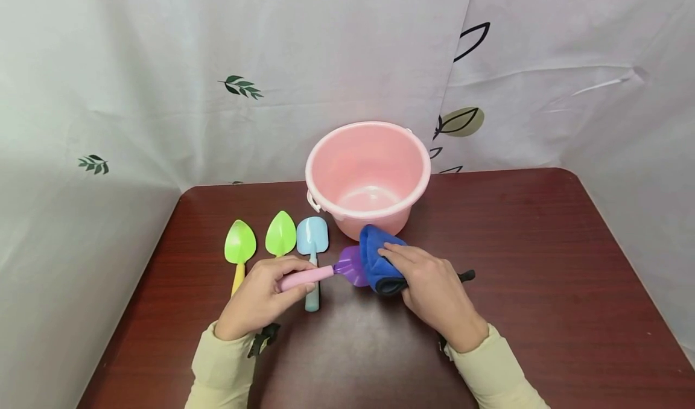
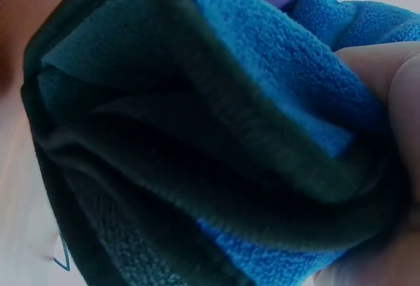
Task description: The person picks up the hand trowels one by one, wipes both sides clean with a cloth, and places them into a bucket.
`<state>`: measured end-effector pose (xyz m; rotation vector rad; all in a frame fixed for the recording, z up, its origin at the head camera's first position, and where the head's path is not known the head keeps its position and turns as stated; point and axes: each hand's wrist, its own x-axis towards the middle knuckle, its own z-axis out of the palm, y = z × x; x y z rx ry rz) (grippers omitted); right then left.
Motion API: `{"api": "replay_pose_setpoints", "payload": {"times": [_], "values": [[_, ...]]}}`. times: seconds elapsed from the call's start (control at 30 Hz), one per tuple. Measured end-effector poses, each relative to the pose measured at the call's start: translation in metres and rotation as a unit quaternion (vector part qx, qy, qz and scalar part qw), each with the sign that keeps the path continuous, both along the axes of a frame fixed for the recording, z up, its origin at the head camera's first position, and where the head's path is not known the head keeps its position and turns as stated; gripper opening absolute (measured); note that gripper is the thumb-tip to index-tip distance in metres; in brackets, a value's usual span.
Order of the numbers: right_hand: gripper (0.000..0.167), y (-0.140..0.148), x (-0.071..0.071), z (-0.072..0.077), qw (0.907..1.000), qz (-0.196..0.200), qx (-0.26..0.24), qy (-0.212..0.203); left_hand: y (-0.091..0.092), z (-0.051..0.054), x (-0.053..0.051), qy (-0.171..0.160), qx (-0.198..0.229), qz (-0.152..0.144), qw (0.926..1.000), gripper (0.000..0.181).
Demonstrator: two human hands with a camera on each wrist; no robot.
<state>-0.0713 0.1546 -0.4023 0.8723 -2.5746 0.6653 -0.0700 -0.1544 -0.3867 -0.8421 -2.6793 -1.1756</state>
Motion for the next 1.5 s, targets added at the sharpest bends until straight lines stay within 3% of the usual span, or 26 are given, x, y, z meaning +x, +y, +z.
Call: {"api": "replay_pose_setpoints", "payload": {"times": [0.23, 0.47, 0.73, 0.97, 1.23, 1.5], "values": [[0.063, 0.004, 0.000, 0.003, 0.9996, -0.030, -0.001, -0.002, -0.004, 0.001, 0.000, -0.016, 0.012, 0.004, 0.9998, 0.017], [0.063, 0.006, 0.001, 0.005, 0.9968, -0.048, -0.050, 0.041, -0.005, 0.001, -0.001, -0.029, 0.006, 0.024, 0.9993, 0.019], [0.035, -0.004, 0.003, 0.008, 0.9836, -0.001, -0.131, 0.124, -0.003, -0.003, -0.003, -0.030, -0.007, 0.032, 0.9990, 0.017], [0.039, -0.012, 0.004, 0.009, 0.9723, 0.047, -0.154, 0.169, 0.002, -0.003, -0.002, -0.036, -0.016, 0.033, 0.9987, 0.018], [0.044, -0.020, 0.008, 0.007, 0.9710, 0.095, -0.144, 0.165, 0.009, -0.006, -0.002, -0.030, -0.030, 0.019, 0.9989, 0.015], [0.061, -0.022, 0.010, 0.004, 0.9808, 0.120, -0.099, 0.117, 0.015, -0.007, -0.002, -0.018, -0.033, 0.009, 0.9993, 0.016]]}}
